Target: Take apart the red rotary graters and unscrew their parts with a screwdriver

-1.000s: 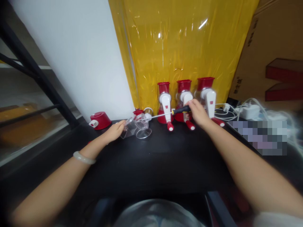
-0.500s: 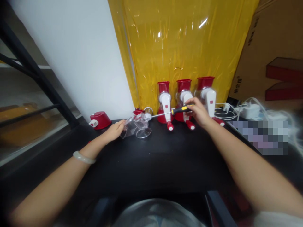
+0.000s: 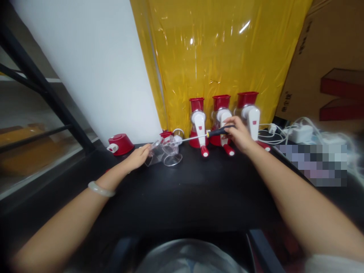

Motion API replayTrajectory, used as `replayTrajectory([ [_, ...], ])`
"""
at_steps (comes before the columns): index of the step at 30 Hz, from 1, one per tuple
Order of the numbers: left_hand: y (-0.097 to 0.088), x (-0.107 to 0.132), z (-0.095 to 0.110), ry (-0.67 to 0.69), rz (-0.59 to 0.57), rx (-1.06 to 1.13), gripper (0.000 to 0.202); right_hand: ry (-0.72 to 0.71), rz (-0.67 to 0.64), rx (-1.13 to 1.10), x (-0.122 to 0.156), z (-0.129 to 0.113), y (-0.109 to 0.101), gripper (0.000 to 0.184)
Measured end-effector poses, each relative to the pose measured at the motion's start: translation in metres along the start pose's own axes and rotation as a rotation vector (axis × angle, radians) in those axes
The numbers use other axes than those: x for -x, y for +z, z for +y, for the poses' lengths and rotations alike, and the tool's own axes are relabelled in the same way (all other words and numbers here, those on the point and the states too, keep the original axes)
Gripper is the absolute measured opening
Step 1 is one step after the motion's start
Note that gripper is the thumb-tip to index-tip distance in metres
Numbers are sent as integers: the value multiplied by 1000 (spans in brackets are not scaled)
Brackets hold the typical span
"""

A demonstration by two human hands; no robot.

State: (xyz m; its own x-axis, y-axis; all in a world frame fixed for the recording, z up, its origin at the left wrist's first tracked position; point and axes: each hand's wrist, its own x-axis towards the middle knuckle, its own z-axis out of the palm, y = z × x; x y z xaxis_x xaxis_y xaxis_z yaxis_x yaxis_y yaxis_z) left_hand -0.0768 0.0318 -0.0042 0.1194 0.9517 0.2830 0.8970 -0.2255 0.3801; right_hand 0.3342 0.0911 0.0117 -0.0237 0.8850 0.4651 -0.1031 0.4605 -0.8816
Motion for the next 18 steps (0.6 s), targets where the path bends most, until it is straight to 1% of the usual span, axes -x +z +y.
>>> replayTrajectory([
  [2, 0, 0, -1, 1, 0, -3, 41, 8, -14, -25, 1, -2, 1, 27],
  [5, 0, 0, -1, 2, 0, -13, 41, -4, 26, 17, 0, -2, 1, 20],
  [7, 0, 0, 0, 2, -1, -14, 41, -14, 45, 109, -1, -1, 0, 25],
  [9, -1, 0, 1, 6, 1, -6, 41, -28, 31, 224, -1, 0, -1, 31],
  [12, -1, 1, 3, 10, 5, 5, 41, -61, 6, 304, -2, 4, -4, 29],
  [15, -1, 1, 3, 4, 5, 4, 41, -75, 29, 262, -4, 7, -6, 22],
  [18, -1, 1, 3, 4, 6, 2, 41, -49, 22, 159, -4, 8, -5, 26],
])
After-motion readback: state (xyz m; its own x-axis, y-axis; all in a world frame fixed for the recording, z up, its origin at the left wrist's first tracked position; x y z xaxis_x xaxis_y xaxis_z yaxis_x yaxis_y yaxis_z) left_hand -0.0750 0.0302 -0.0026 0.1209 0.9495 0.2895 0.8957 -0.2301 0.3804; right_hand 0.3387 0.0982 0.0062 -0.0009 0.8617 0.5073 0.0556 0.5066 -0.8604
